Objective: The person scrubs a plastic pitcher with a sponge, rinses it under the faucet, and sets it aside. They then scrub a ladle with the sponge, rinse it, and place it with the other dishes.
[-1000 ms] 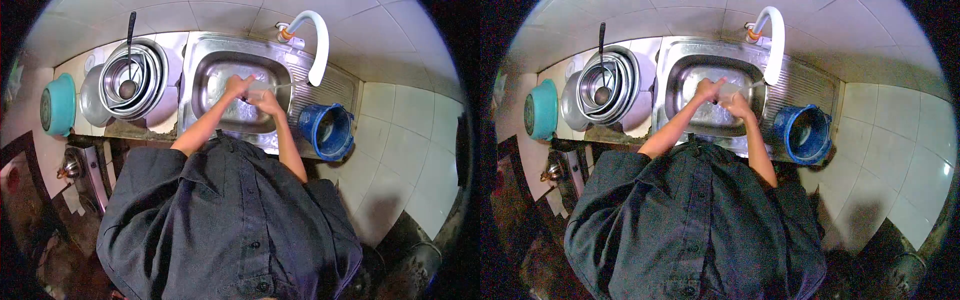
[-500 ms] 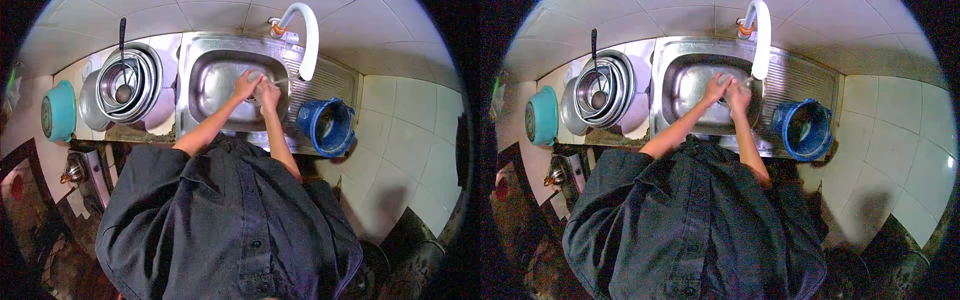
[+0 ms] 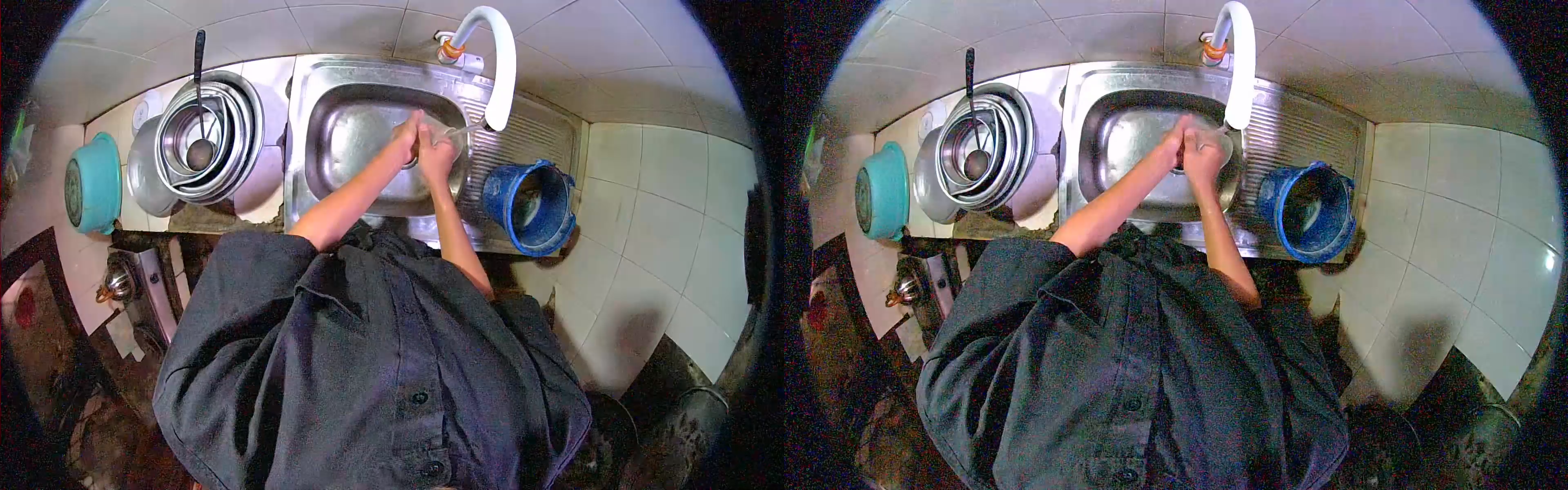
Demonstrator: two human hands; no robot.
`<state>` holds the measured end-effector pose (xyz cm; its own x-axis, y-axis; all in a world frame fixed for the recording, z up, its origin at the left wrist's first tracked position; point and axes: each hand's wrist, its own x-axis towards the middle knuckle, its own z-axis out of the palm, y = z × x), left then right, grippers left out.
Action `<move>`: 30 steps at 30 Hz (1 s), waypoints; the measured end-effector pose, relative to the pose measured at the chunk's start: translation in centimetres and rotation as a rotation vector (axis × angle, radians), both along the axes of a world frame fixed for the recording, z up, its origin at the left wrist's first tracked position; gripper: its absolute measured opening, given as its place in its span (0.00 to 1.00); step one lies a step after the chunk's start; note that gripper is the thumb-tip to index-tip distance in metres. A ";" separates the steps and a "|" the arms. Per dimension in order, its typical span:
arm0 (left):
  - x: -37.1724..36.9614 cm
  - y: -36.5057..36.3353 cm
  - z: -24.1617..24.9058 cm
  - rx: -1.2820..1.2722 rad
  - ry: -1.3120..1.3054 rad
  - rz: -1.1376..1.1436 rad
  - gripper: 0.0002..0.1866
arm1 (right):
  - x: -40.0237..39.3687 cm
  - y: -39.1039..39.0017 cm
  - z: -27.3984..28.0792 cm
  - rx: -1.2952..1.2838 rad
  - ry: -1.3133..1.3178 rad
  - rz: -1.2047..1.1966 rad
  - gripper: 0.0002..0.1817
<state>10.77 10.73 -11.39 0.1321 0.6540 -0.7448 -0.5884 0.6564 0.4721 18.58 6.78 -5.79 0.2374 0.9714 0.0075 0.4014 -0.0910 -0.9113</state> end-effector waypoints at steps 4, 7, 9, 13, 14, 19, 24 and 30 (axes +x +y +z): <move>1.0 1.0 -2.9 -0.060 -0.161 0.099 0.29 | -0.3 -0.6 1.2 0.051 -0.086 0.014 0.13; 1.3 0.4 -3.7 0.042 -0.210 0.059 0.31 | -0.1 -0.8 0.6 0.017 -0.099 -0.032 0.15; 1.1 0.3 -3.1 0.013 -0.229 0.031 0.31 | 0.1 -0.7 -0.2 -0.141 -0.306 -0.018 0.13; 1.2 1.0 -2.7 -0.047 -0.231 0.088 0.31 | -0.3 -0.3 0.3 -0.105 -0.259 0.002 0.14; 0.9 0.9 -1.3 -0.048 -0.230 0.090 0.31 | -0.5 -0.2 0.3 -0.040 -0.234 -0.020 0.17; 0.8 1.1 -0.6 -0.132 -0.279 0.134 0.27 | -0.4 1.0 -0.6 -0.055 -0.399 0.008 0.22; -0.7 0.2 3.1 -0.147 -0.335 0.093 0.30 | -0.5 1.5 -1.8 0.017 -0.468 -0.009 0.25; -4.7 1.7 4.3 -0.355 -0.361 0.101 0.44 | 1.2 1.6 -3.0 -0.106 -0.328 -0.009 0.25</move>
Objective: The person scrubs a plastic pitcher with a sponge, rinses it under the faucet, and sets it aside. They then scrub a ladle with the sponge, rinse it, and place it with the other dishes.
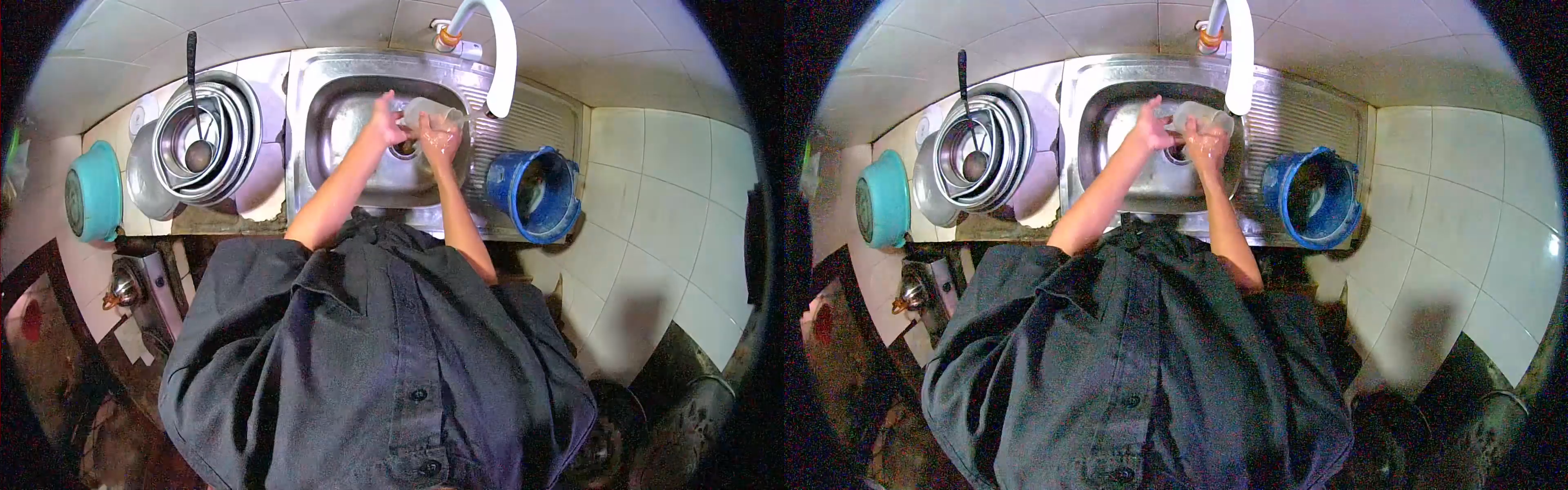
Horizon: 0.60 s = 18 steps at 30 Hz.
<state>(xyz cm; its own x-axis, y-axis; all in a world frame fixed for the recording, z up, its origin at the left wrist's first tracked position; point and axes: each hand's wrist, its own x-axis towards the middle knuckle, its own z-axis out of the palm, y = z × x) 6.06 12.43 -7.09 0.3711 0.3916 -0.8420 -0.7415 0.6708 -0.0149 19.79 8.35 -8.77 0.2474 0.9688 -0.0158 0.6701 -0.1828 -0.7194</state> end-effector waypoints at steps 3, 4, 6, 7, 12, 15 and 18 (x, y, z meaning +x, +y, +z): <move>-1.1 0.2 0.8 0.069 0.005 -0.098 0.45 | -0.2 -1.1 2.2 0.237 0.140 -0.052 0.23; -1.5 0.2 0.5 0.069 0.006 -0.101 0.45 | -0.2 -1.3 3.1 0.218 0.142 -0.080 0.22; -2.2 0.3 -1.2 0.314 0.048 -0.047 0.47 | 0.4 -1.2 2.2 0.148 0.171 -0.069 0.23; -2.1 0.3 -1.3 0.361 -0.030 0.085 0.49 | 0.7 -1.3 2.1 0.076 0.201 -0.053 0.24; -2.0 0.0 0.3 0.566 -0.239 0.251 0.52 | 1.1 -1.8 2.8 0.127 0.003 -0.063 0.25; -1.8 0.0 0.6 0.593 -0.268 0.254 0.51 | 0.5 -1.8 4.3 0.138 0.032 -0.069 0.26; -1.6 0.0 0.3 0.625 -0.154 0.161 0.49 | 0.7 -1.8 3.5 0.119 0.061 -0.077 0.28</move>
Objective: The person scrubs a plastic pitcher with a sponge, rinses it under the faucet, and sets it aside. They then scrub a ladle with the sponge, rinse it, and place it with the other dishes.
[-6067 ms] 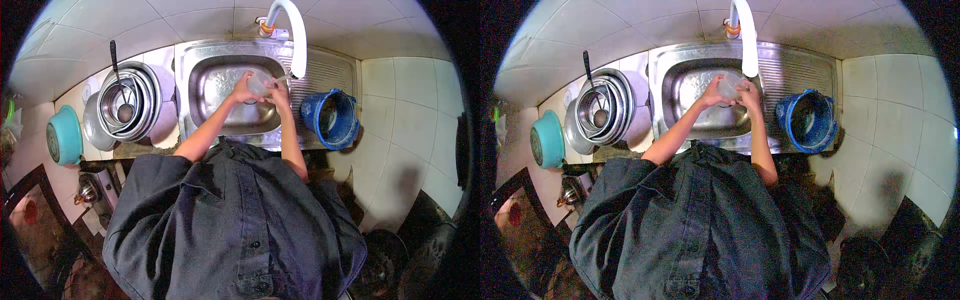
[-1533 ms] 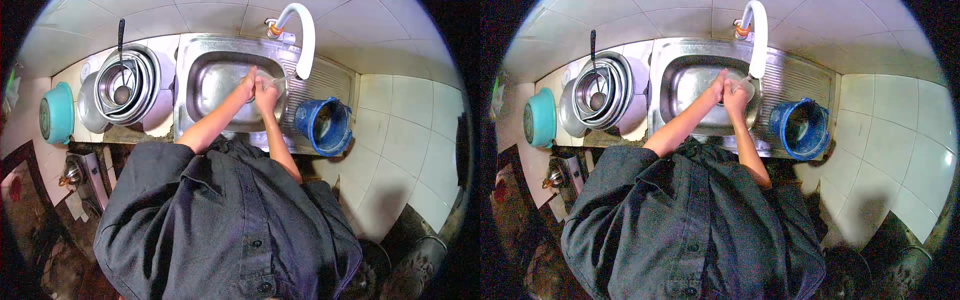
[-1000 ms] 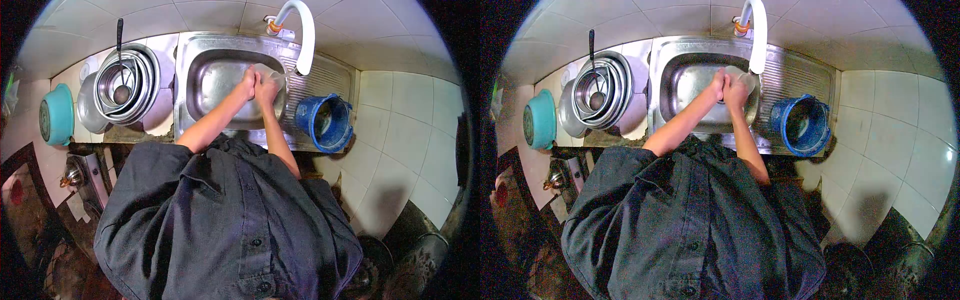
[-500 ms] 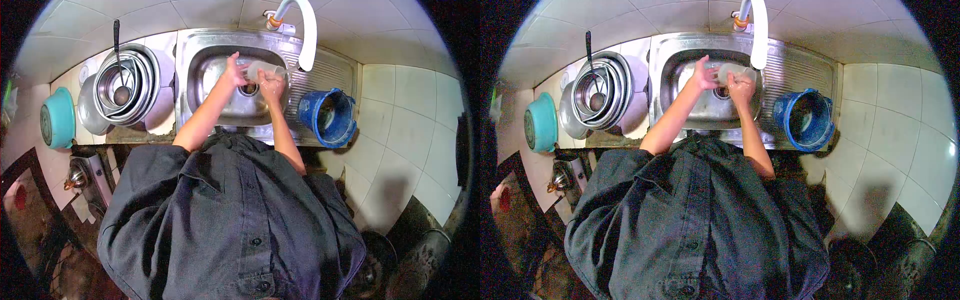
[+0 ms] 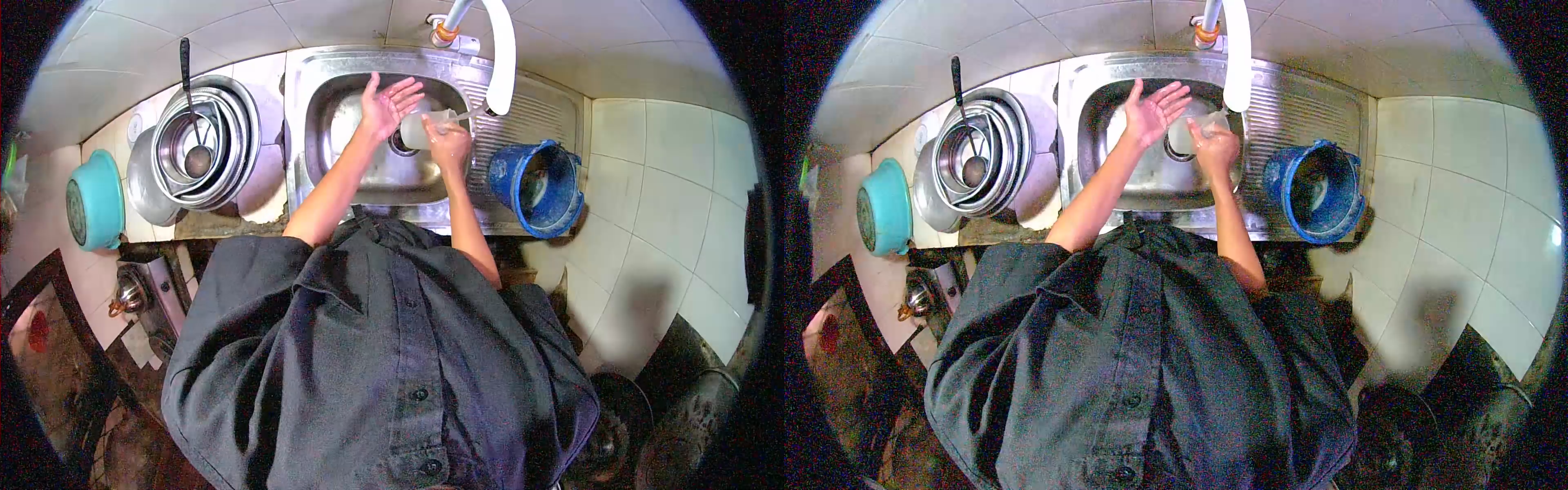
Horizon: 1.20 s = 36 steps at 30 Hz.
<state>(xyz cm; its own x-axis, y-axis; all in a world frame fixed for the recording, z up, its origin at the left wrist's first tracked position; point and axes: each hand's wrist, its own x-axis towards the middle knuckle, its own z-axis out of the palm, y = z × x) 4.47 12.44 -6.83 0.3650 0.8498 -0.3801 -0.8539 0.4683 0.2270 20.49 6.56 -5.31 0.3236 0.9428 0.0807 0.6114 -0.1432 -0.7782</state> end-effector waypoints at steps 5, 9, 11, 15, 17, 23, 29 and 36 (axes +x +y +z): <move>-0.8 -1.1 -0.5 0.050 0.510 -0.188 0.38 | 0.0 0.6 -1.3 -0.199 0.091 -0.072 0.29; -1.6 -2.7 -2.0 0.086 0.584 -0.316 0.31 | -0.6 0.9 -2.3 -0.198 0.414 -0.152 0.28; -1.9 -3.2 -2.6 0.050 0.441 -0.342 0.27 | -1.0 1.1 -1.9 -0.177 0.467 -0.154 0.28; -1.8 -4.2 -1.9 0.118 0.470 -0.288 0.38 | -0.9 1.1 -2.9 -0.315 0.811 -0.311 0.23; -1.6 -4.8 -0.8 0.172 0.480 -0.308 0.39 | 0.7 1.3 -8.1 -0.390 1.081 -0.323 0.23; -0.3 -3.9 -0.8 0.470 0.907 -0.336 0.46 | 0.1 0.4 -9.0 -0.419 1.504 -0.257 0.26; 1.4 -3.0 -1.6 0.700 1.182 -0.338 0.45 | 0.6 -0.4 -9.7 -0.452 1.386 -0.341 0.27; 2.6 -3.1 -1.3 0.764 1.267 -0.389 0.47 | 3.0 -1.4 -11.7 -0.534 1.385 -0.190 0.24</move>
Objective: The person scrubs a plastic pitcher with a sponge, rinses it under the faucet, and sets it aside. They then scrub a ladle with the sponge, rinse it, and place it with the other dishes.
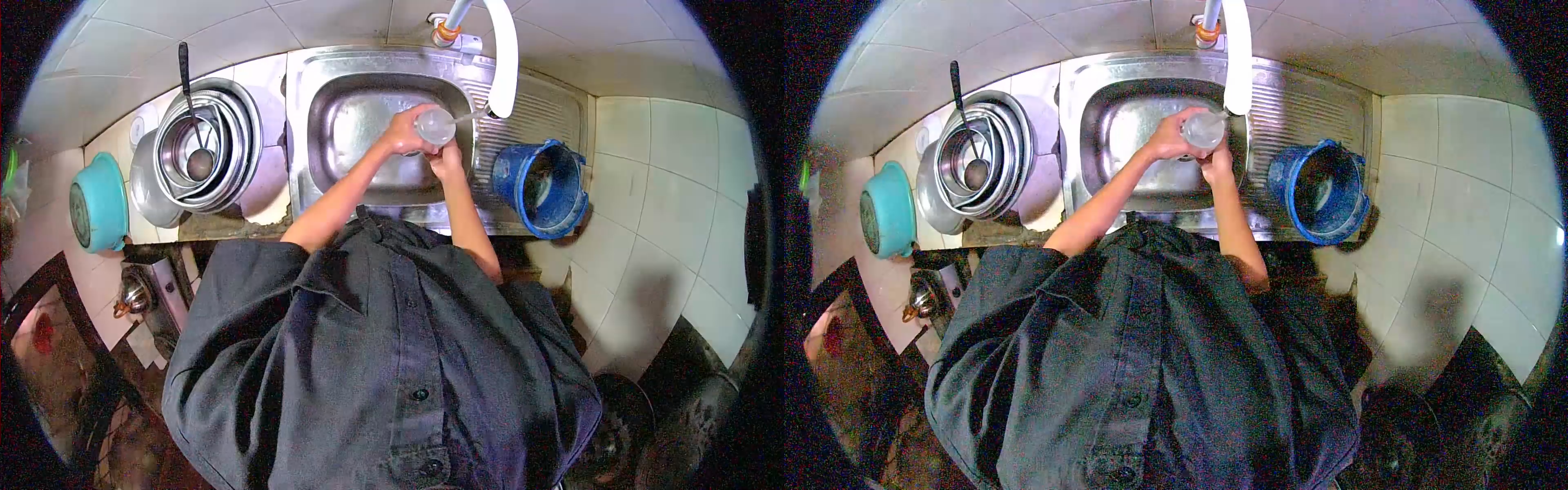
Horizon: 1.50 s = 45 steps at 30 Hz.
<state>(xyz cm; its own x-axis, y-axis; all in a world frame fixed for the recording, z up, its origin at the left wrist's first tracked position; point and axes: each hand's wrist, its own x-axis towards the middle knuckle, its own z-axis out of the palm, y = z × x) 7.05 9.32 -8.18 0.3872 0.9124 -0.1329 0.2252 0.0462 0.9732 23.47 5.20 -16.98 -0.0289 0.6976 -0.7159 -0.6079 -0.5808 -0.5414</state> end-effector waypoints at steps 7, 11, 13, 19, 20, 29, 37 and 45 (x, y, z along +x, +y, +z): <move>0.5 1.0 0.6 -0.017 0.092 0.047 0.49 | -0.9 -0.1 2.8 -0.101 0.148 -0.097 0.15; 1.2 1.8 0.8 0.088 0.016 0.057 0.50 | -0.9 -0.3 3.8 -0.079 0.124 -0.066 0.19; 1.4 2.5 -0.1 0.090 0.021 0.017 0.49 | -0.9 -0.5 4.7 -0.062 0.119 -0.062 0.20; 1.1 3.0 -3.7 -0.650 -0.390 0.173 0.41 | -1.1 -1.1 7.3 0.065 0.052 -0.017 0.28; 0.6 2.8 -3.0 -0.651 -0.391 0.169 0.41 | -1.4 -1.1 8.1 0.065 0.050 -0.020 0.28; -3.5 0.0 -5.2 -1.149 -0.758 0.201 0.40 | -3.4 0.6 7.5 0.527 -0.570 0.512 0.16; -4.9 -0.4 -7.6 -1.286 -0.556 0.309 0.47 | -2.9 1.5 7.4 0.392 -0.512 0.152 0.10; -3.5 -0.2 -7.0 -1.363 -0.542 0.232 0.45 | -0.1 0.5 8.5 0.467 -0.575 0.344 0.21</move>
